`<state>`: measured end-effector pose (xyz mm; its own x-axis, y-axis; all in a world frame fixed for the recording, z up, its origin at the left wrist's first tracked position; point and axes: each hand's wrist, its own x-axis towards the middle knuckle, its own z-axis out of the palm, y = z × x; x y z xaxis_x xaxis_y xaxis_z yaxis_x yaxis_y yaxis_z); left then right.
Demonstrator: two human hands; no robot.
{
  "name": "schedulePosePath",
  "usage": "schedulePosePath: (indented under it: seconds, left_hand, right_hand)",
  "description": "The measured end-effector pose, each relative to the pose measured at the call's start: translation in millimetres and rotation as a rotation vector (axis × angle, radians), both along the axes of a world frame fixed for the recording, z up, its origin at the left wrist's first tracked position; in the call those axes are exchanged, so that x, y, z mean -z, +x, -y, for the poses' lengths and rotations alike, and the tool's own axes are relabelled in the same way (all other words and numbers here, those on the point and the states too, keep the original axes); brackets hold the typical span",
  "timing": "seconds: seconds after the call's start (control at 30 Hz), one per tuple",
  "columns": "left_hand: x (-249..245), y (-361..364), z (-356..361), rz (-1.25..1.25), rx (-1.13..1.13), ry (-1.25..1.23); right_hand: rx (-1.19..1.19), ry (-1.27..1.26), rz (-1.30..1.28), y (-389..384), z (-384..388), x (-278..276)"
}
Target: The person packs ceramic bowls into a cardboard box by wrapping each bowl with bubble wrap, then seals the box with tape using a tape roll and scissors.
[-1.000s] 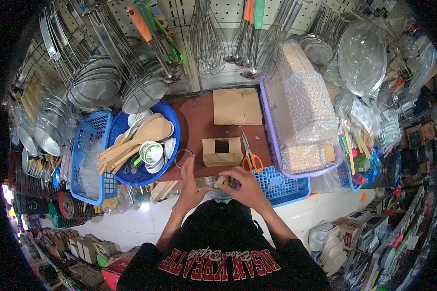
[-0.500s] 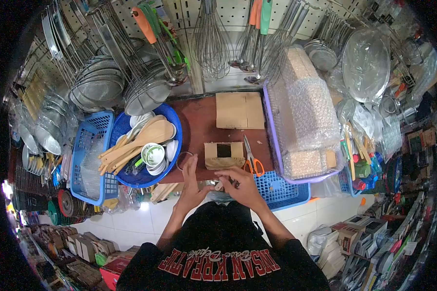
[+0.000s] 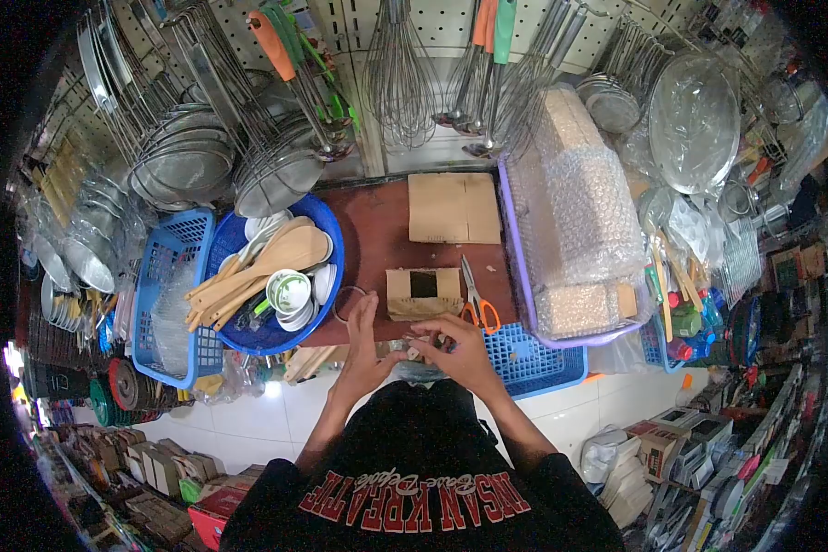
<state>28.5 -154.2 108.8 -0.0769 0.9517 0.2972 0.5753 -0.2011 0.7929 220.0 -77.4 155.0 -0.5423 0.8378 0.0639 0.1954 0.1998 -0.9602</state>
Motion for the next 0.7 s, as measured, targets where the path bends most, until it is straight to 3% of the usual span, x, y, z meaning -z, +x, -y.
schedulePosePath:
  seconds: [0.13,0.43,0.7]
  left_hand:
    - [-0.5,1.0,2.0,-0.019,-0.001,-0.024]
    - [12.0,-0.1,-2.9,-0.077,-0.036,-0.048]
    - [19.7,-9.5,-47.0,-0.034,-0.16,-0.034]
  right_hand:
    - [0.064,0.1,-0.019,-0.3,-0.3,11.2]
    - [0.218,0.017,-0.138,-0.5,-6.2,26.1]
    - [0.205,0.077,-0.035,4.6,-41.7,23.5]
